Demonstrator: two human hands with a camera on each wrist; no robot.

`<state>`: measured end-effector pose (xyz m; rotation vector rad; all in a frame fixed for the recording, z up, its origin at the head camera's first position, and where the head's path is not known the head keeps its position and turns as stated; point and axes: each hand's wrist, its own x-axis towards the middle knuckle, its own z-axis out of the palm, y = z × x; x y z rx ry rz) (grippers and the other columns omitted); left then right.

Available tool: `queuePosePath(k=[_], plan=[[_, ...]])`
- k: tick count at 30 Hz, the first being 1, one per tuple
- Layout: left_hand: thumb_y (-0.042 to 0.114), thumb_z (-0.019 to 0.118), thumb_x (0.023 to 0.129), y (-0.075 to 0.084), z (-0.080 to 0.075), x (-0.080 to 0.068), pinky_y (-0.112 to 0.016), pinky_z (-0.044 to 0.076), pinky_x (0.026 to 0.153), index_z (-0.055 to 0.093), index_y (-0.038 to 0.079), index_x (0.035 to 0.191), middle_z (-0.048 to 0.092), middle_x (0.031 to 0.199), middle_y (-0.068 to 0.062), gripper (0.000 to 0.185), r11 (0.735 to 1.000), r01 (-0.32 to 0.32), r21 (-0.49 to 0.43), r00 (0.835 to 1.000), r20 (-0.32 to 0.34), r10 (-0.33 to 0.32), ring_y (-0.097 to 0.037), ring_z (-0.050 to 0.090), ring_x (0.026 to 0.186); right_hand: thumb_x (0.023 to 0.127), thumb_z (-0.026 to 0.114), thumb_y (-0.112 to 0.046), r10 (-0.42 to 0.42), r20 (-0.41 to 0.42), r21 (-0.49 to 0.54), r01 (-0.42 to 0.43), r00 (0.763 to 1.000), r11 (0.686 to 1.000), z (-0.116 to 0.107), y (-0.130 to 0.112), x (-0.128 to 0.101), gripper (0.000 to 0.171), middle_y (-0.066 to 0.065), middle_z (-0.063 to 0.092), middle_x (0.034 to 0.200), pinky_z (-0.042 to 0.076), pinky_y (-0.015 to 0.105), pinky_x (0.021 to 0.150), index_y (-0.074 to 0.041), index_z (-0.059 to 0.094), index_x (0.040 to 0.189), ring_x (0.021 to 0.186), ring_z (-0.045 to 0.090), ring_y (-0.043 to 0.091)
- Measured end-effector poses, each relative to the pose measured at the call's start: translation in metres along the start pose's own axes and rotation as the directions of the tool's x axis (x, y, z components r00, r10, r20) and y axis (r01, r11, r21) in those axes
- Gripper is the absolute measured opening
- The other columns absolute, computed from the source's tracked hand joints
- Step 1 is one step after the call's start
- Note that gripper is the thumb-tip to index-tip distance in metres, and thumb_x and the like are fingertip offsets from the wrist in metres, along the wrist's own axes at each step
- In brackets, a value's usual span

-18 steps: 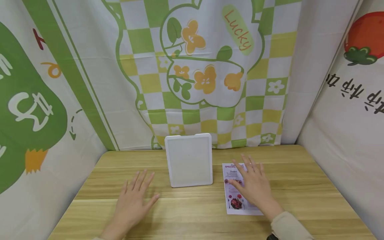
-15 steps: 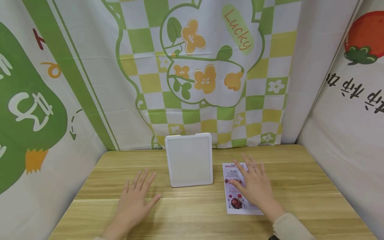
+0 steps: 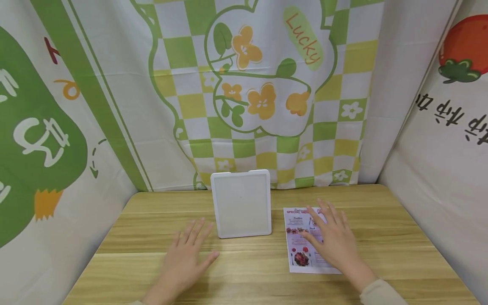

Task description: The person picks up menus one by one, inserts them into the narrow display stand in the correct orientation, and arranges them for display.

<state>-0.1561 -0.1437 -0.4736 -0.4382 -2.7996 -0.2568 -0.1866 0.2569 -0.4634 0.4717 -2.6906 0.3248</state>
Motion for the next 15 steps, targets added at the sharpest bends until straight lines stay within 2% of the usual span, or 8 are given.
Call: queuePosePath(k=[10,15], plan=[[0.062,0.056,0.092,0.017,0.007,0.005,-0.063,0.024,0.112,0.043,0.021,0.15,0.031,0.159,-0.008,0.073,0.996,-0.084,-0.005,0.996,-0.031,0.084,-0.032,0.029,0.145,0.092,0.065,-0.046,-0.025,-0.02,-0.008,0.024,0.999,1.0,-0.002,0.013,-0.008,0.074,0.013,0.016,0.163,-0.005,0.048,0.118,-0.019,0.035,0.154,0.148,0.012,0.038],[0.061,0.056,0.092,0.024,0.011,0.006,-0.062,0.025,0.112,0.043,0.021,0.151,0.033,0.159,-0.008,0.072,0.993,-0.12,0.014,0.993,-0.008,0.12,-0.032,0.03,0.145,0.092,0.067,-0.044,-0.038,-0.023,-0.005,0.038,0.999,0.999,-0.003,0.021,-0.013,0.075,0.012,0.014,0.164,-0.005,0.048,0.118,-0.02,0.033,0.155,0.149,0.011,0.036]])
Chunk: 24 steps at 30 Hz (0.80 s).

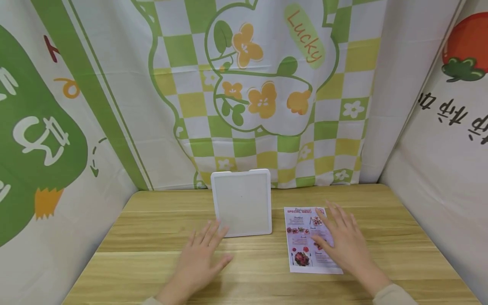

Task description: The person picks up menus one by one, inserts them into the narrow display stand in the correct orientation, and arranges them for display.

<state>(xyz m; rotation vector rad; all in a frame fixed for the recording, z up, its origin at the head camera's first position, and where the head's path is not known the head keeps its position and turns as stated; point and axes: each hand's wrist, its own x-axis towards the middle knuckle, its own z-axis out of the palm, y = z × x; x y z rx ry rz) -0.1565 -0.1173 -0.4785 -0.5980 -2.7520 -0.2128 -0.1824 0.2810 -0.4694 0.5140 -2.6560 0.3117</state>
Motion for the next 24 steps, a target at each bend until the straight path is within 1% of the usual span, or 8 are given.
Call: queuePosePath(k=[4,7,10,15,20,24], plan=[[0.061,0.055,0.093,0.006,0.0,0.002,-0.062,0.024,0.112,0.041,0.021,0.151,0.031,0.159,-0.007,0.072,1.0,-0.008,-0.005,1.0,0.028,0.008,-0.031,0.026,0.146,0.092,0.067,-0.046,-0.002,0.008,-0.014,0.002,1.0,1.0,-0.003,0.005,-0.005,0.079,0.013,0.014,0.164,-0.007,0.045,0.118,-0.023,0.028,0.157,0.148,0.013,0.037],[0.06,0.055,0.093,0.009,0.0,0.004,-0.061,0.023,0.113,0.04,0.022,0.152,0.031,0.16,-0.007,0.072,1.0,-0.011,-0.021,0.999,0.046,0.012,-0.031,0.025,0.146,0.092,0.066,-0.046,-0.003,0.016,-0.026,0.004,1.0,1.0,-0.005,0.008,-0.008,0.08,0.014,0.013,0.164,-0.007,0.044,0.118,-0.024,0.026,0.158,0.149,0.012,0.037],[0.059,0.055,0.094,0.013,0.001,0.006,-0.061,0.023,0.113,0.04,0.021,0.152,0.031,0.159,-0.006,0.071,1.0,-0.021,-0.021,0.998,0.052,0.022,-0.031,0.026,0.146,0.092,0.067,-0.045,-0.006,0.017,-0.034,0.007,1.0,0.999,-0.006,0.01,-0.01,0.08,0.012,0.011,0.164,-0.007,0.045,0.118,-0.023,0.026,0.158,0.149,0.009,0.035],[0.06,0.054,0.094,0.017,0.004,0.009,-0.06,0.026,0.112,0.041,0.022,0.152,0.032,0.159,-0.006,0.07,0.999,-0.05,0.005,0.997,0.051,0.05,-0.03,0.027,0.146,0.093,0.066,-0.043,-0.009,0.017,-0.033,0.01,1.0,0.999,-0.006,0.014,-0.013,0.079,0.01,0.009,0.165,-0.006,0.046,0.118,-0.025,0.025,0.158,0.15,0.006,0.032],[0.062,0.049,0.095,0.022,0.007,0.012,-0.06,0.027,0.112,0.04,0.024,0.152,0.03,0.16,-0.005,0.069,0.998,-0.07,0.0,0.996,0.063,0.069,-0.029,0.028,0.146,0.095,0.064,-0.043,0.002,0.023,-0.034,-0.001,1.0,0.999,-0.008,0.017,-0.017,0.078,0.009,0.006,0.165,-0.011,0.039,0.116,-0.025,0.022,0.158,0.151,0.002,0.029],[0.062,0.049,0.095,0.026,0.011,0.014,-0.06,0.029,0.111,0.04,0.024,0.152,0.031,0.16,-0.004,0.069,0.996,-0.089,-0.001,0.994,0.069,0.089,-0.029,0.029,0.145,0.094,0.064,-0.043,-0.007,0.015,-0.043,0.008,1.0,0.999,-0.009,0.019,-0.019,0.079,0.009,0.006,0.165,-0.011,0.038,0.116,-0.024,0.023,0.158,0.151,0.002,0.029]])
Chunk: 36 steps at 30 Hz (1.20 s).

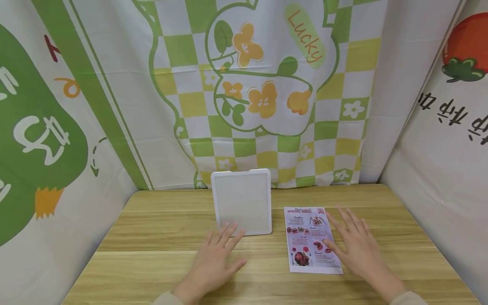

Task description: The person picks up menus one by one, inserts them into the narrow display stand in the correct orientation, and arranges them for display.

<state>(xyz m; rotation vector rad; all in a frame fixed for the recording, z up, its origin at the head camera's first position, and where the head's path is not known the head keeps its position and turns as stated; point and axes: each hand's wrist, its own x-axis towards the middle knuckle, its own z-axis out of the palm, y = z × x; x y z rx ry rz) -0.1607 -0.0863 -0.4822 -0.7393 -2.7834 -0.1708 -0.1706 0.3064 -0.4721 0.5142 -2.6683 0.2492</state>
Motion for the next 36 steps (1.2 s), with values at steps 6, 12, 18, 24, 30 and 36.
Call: queuePosePath(k=[6,12,18,24,30,36], plan=[[0.06,0.051,0.095,0.004,0.007,0.003,-0.059,0.031,0.11,0.039,0.025,0.152,0.032,0.159,-0.003,0.068,1.0,-0.023,-0.014,1.0,-0.008,0.023,-0.027,0.029,0.145,0.09,0.069,-0.039,-0.04,-0.031,-0.019,0.039,0.999,0.999,-0.001,0.006,-0.004,0.081,0.008,0.01,0.165,-0.007,0.041,0.118,-0.024,0.026,0.157,0.15,0.007,0.03],[0.061,0.051,0.095,0.011,0.011,0.01,-0.058,0.032,0.11,0.039,0.026,0.152,0.033,0.158,-0.003,0.068,0.998,-0.037,-0.041,0.999,-0.001,0.037,-0.026,0.029,0.145,0.091,0.068,-0.037,-0.072,-0.042,-0.008,0.071,0.997,0.997,-0.001,0.013,-0.009,0.078,0.008,0.013,0.165,-0.005,0.041,0.119,-0.024,0.028,0.157,0.15,0.009,0.03],[0.06,0.049,0.097,0.021,0.008,0.019,-0.058,0.032,0.11,0.037,0.026,0.153,0.033,0.159,-0.003,0.066,0.994,-0.051,-0.099,0.996,0.063,0.058,-0.026,0.028,0.146,0.092,0.067,-0.037,-0.056,-0.034,0.025,0.057,0.998,0.998,0.0,0.018,-0.013,0.074,0.008,0.016,0.164,-0.003,0.045,0.119,-0.023,0.031,0.156,0.149,0.014,0.033],[0.059,0.051,0.096,0.031,0.013,0.028,-0.057,0.032,0.11,0.036,0.028,0.153,0.033,0.159,-0.002,0.067,0.983,-0.083,-0.162,0.991,0.089,0.099,-0.026,0.03,0.145,0.093,0.067,-0.033,-0.057,-0.011,0.058,0.058,0.998,0.997,0.001,0.022,-0.015,0.073,0.008,0.019,0.163,-0.002,0.046,0.118,-0.023,0.032,0.156,0.147,0.019,0.036],[0.06,0.052,0.096,0.038,0.02,0.035,-0.056,0.033,0.11,0.033,0.028,0.154,0.035,0.158,0.0,0.069,0.976,-0.137,-0.167,0.983,0.096,0.154,-0.025,0.033,0.143,0.092,0.069,-0.033,-0.067,0.045,0.096,0.062,0.997,0.993,0.003,0.027,-0.018,0.075,0.007,0.018,0.163,-0.006,0.038,0.117,-0.022,0.032,0.156,0.144,0.025,0.042],[0.061,0.048,0.096,0.041,0.021,0.042,-0.053,0.034,0.11,0.031,0.028,0.155,0.032,0.159,0.001,0.07,0.974,-0.17,-0.148,0.972,0.14,0.19,-0.023,0.034,0.143,0.089,0.072,-0.036,-0.075,0.072,0.126,0.065,0.995,0.99,0.008,0.032,-0.018,0.078,0.005,0.022,0.162,0.018,0.064,0.112,-0.025,0.032,0.155,0.137,0.034,0.045]])
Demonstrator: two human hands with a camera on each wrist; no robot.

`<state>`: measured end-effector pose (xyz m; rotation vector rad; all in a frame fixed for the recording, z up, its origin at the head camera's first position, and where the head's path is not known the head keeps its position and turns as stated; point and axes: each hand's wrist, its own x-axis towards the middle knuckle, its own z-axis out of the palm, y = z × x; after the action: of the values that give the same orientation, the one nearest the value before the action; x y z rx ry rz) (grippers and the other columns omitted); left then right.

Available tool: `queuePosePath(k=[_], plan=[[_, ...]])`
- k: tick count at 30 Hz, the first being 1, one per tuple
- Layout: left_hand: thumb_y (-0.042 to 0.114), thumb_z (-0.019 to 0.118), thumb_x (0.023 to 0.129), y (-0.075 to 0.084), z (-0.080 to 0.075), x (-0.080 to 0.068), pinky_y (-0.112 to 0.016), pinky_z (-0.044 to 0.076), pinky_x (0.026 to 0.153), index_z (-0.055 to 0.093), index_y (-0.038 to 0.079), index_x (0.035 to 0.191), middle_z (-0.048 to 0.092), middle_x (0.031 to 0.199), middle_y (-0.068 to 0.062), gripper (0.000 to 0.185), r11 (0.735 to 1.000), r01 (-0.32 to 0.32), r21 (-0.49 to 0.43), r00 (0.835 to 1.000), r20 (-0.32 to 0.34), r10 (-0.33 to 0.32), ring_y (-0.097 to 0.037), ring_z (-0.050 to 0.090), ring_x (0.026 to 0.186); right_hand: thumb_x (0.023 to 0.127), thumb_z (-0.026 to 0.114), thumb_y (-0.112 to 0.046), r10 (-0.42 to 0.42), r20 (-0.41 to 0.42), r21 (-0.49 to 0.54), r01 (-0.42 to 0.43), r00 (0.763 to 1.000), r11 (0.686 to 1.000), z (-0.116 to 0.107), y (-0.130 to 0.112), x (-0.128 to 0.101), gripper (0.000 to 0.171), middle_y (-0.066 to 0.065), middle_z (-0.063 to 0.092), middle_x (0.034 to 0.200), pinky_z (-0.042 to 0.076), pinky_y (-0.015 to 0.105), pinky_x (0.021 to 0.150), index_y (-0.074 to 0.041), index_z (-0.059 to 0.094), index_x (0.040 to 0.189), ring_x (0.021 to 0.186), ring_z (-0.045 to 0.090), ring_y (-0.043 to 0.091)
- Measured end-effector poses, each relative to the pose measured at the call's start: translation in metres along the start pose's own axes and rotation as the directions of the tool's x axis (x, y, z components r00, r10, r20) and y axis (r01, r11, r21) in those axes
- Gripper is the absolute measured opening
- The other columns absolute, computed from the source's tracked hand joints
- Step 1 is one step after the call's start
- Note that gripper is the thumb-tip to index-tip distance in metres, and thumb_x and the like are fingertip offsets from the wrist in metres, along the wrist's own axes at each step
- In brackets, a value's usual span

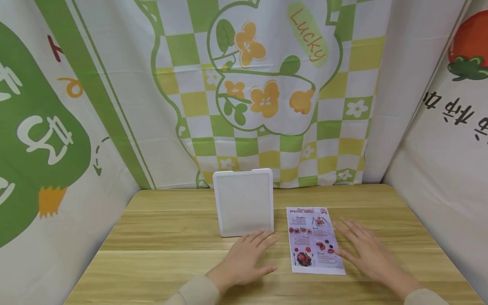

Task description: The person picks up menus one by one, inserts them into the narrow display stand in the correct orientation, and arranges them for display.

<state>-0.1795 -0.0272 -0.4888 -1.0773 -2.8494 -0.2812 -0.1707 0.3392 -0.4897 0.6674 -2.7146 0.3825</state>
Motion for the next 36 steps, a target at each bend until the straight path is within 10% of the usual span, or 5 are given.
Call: queuePosePath(k=[36], plan=[[0.056,0.055,0.095,0.012,0.029,0.046,-0.037,0.028,0.115,0.041,0.027,0.151,0.037,0.156,0.002,0.065,0.992,-0.119,-0.045,0.982,0.142,0.124,-0.018,0.031,0.144,0.074,0.084,-0.041,-0.078,0.03,0.195,0.071,0.997,0.978,0.03,0.018,-0.008,0.07,0.019,0.051,0.14,0.04,0.069,0.088,-0.009,0.062,0.132,0.121,0.045,0.047]])
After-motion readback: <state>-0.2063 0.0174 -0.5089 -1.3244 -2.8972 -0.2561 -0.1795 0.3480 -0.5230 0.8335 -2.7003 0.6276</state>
